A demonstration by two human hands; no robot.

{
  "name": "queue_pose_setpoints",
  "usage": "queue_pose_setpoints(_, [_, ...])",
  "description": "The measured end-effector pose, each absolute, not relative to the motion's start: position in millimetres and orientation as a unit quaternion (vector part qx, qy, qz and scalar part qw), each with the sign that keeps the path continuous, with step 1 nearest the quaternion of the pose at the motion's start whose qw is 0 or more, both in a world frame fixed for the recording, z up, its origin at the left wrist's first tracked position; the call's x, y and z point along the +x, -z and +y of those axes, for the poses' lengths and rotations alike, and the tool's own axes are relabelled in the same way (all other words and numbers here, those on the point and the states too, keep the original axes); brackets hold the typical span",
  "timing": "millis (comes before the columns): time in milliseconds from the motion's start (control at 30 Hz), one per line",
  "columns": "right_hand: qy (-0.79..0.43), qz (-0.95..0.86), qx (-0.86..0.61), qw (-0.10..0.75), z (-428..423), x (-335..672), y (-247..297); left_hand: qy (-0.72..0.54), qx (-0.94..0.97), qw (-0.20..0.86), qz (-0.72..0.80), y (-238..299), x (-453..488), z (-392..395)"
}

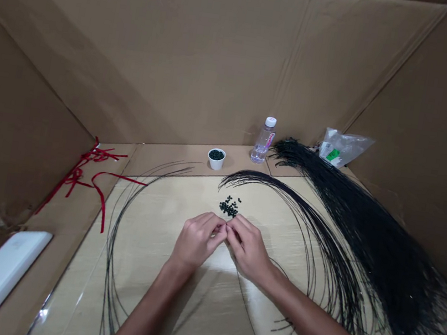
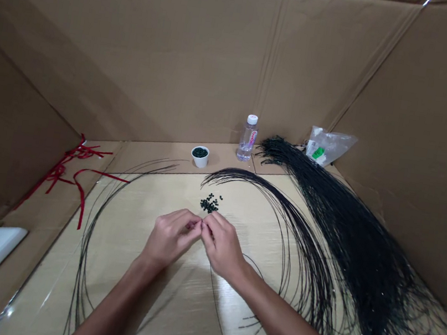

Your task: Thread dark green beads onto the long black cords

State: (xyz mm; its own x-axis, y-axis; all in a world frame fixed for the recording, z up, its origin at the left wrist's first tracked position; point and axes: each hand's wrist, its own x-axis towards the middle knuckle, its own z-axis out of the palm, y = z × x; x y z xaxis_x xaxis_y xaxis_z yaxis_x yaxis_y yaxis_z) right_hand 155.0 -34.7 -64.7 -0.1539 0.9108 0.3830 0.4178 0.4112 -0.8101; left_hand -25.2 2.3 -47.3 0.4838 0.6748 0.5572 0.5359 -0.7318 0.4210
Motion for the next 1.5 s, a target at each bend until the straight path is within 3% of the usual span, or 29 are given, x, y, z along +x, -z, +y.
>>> queue_pose_setpoints(633, [-0.274, -0.674, -0.482, 0.488, -27.5, 160.5, 58.8, -0.449, 0.815, 0.073, 0.358, 41.0, -25.6, 1.6])
queue_pose_setpoints(1067, [-0.282, -0.712, -0.501, 0.403, -25.8, 168.5, 59.7, -0.453, 0.773, 0.065, 0.440, 49.8, -25.8, 2.8])
queue_pose_setpoints(1500, [-0.345, -0.684, -0.471, 0.438, -26.5, 167.7, 56.0, -0.387, 0.785, 0.314, 0.368, 44.1, -29.9, 6.2])
